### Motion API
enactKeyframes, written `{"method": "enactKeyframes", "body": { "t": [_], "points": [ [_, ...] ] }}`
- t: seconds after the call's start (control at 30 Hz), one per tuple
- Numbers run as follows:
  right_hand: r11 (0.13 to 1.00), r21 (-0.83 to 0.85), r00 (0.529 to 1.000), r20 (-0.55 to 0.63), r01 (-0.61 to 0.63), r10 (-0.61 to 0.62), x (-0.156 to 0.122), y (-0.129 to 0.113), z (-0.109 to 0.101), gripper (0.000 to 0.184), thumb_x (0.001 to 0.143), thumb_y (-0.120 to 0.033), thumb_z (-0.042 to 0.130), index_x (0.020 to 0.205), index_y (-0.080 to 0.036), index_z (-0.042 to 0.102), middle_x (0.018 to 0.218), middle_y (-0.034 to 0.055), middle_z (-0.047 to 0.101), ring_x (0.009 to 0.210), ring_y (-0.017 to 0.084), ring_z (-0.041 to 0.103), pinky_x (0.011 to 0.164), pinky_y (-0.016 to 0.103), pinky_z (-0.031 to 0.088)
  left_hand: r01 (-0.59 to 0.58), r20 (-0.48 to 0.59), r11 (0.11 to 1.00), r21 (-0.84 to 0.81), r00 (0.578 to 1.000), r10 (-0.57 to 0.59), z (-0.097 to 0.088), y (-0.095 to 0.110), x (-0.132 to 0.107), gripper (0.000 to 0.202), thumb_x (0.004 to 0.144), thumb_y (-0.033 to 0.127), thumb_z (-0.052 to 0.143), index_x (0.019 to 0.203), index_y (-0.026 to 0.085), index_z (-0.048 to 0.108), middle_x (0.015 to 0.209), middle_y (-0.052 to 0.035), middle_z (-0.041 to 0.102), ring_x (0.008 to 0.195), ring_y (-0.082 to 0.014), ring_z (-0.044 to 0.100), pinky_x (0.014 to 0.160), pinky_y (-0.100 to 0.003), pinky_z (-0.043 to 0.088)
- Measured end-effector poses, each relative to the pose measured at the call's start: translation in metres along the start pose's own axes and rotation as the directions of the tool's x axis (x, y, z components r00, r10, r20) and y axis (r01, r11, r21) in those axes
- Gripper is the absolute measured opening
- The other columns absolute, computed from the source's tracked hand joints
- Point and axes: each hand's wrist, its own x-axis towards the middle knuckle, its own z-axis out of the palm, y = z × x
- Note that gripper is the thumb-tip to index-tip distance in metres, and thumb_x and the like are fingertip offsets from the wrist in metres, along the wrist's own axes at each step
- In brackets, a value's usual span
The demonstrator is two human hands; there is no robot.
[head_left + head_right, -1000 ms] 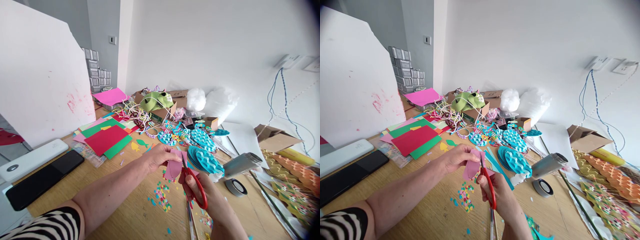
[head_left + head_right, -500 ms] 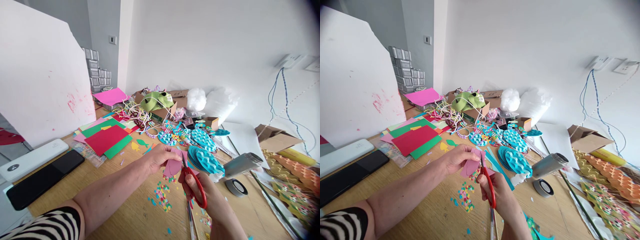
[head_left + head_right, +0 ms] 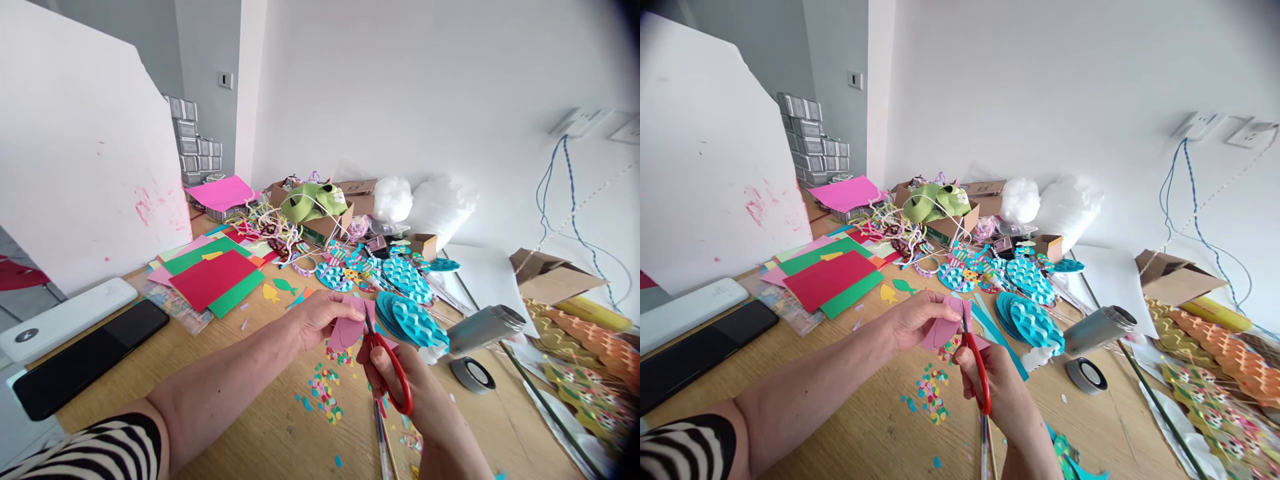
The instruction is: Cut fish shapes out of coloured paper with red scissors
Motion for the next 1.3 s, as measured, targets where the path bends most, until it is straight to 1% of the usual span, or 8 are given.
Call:
{"method": "enactKeyframes", "body": {
  "t": [0.1, 0.3, 0.47, 0.57, 0.67, 0.87, 1.0, 1.3],
  "points": [
    [1.000, 0.006, 1.000, -0.010, -0.002, 0.002, 0.0002, -0.0011, 0.0000, 0.070, 0.070, -0.088, 0.040, 0.057, -0.020, 0.050, 0.044, 0.0002, 0.049, 0.043, 0.012, 0.041, 0.045, 0.026, 0.031, -0.038, 0.006, 0.999, -0.005, 0.999, 0.038, 0.0015, 0.0010, -0.0008, 0.029, 0.050, 0.027, 0.077, 0.071, 0.009, 0.067, 0.067, -0.0042, 0.064, 0.062, -0.0118, 0.054, 0.064, -0.026, 0.037],
    [1.000, -0.019, 1.000, -0.012, 0.011, -0.011, -0.0008, -0.0061, 0.0002, 0.069, 0.069, -0.089, 0.039, 0.050, -0.022, 0.045, 0.044, 0.0015, 0.049, 0.042, 0.012, 0.039, 0.042, 0.026, 0.030, 0.005, -0.002, 1.000, 0.022, 1.000, -0.005, 0.0035, 0.0052, -0.0058, 0.028, 0.050, 0.029, 0.078, 0.068, 0.011, 0.066, 0.059, -0.0011, 0.060, 0.055, -0.0101, 0.050, 0.058, -0.025, 0.036],
    [1.000, -0.016, 1.000, -0.014, -0.005, 0.005, -0.0004, -0.0069, 0.0002, 0.070, 0.067, -0.090, 0.040, 0.050, -0.022, 0.045, 0.043, 0.0012, 0.049, 0.042, 0.012, 0.040, 0.042, 0.026, 0.030, 0.011, 0.005, 1.000, 0.024, 1.000, -0.011, 0.0025, 0.0048, -0.0048, 0.028, 0.048, 0.029, 0.077, 0.067, 0.011, 0.066, 0.059, -0.0011, 0.060, 0.054, -0.0099, 0.050, 0.057, -0.025, 0.036],
    [1.000, -0.017, 1.000, -0.017, -0.018, 0.018, 0.0001, -0.0055, -0.0002, 0.071, 0.067, -0.089, 0.040, 0.050, -0.021, 0.045, 0.043, 0.0015, 0.049, 0.042, 0.011, 0.040, 0.044, 0.026, 0.030, -0.005, -0.032, 1.000, 0.009, 0.999, 0.005, 0.0014, 0.0025, -0.0013, 0.027, 0.047, 0.026, 0.076, 0.066, 0.011, 0.065, 0.059, -0.0004, 0.059, 0.055, -0.0090, 0.049, 0.058, -0.024, 0.034],
    [1.000, -0.009, 0.999, -0.018, -0.028, 0.028, 0.0003, -0.0040, -0.0005, 0.071, 0.067, -0.089, 0.041, 0.053, -0.020, 0.048, 0.043, 0.0012, 0.049, 0.043, 0.012, 0.040, 0.046, 0.026, 0.030, -0.032, -0.070, 1.000, 0.000, 0.997, 0.031, 0.0005, 0.0003, 0.0015, 0.028, 0.046, 0.024, 0.075, 0.068, 0.010, 0.066, 0.063, -0.0011, 0.061, 0.058, -0.0088, 0.050, 0.059, -0.023, 0.034],
    [0.999, -0.015, 0.999, -0.007, -0.046, 0.046, 0.0006, -0.0014, -0.0009, 0.074, 0.067, -0.091, 0.039, 0.048, -0.019, 0.047, 0.043, 0.0013, 0.048, 0.043, 0.011, 0.041, 0.048, 0.027, 0.030, -0.023, -0.068, 0.999, 0.030, 0.997, 0.025, -0.0011, 0.0001, 0.0014, 0.033, 0.049, 0.027, 0.073, 0.077, 0.010, 0.068, 0.066, -0.0006, 0.060, 0.060, -0.0090, 0.049, 0.059, -0.023, 0.033],
    [0.999, -0.022, 0.999, 0.004, -0.042, 0.042, 0.0003, 0.0014, -0.0016, 0.075, 0.067, -0.091, 0.038, 0.048, -0.019, 0.048, 0.045, 0.0023, 0.049, 0.044, 0.011, 0.042, 0.048, 0.027, 0.030, -0.041, -0.066, 0.997, 0.070, 0.997, 0.046, -0.0013, 0.0025, -0.0002, 0.033, 0.048, 0.028, 0.075, 0.075, 0.010, 0.069, 0.067, -0.0009, 0.060, 0.062, -0.0094, 0.050, 0.061, -0.023, 0.033],
    [1.000, 0.010, 0.999, 0.031, 0.022, -0.023, 0.0000, 0.0028, -0.0024, 0.070, 0.072, -0.086, 0.040, 0.052, -0.019, 0.048, 0.049, 0.0017, 0.050, 0.047, 0.013, 0.046, 0.048, 0.026, 0.032, -0.039, -0.069, 0.993, 0.108, 0.996, 0.047, -0.0027, 0.0028, -0.0012, 0.035, 0.051, 0.030, 0.076, 0.079, 0.010, 0.071, 0.067, 0.0001, 0.060, 0.062, -0.0087, 0.049, 0.063, -0.023, 0.033]
  ]
}}
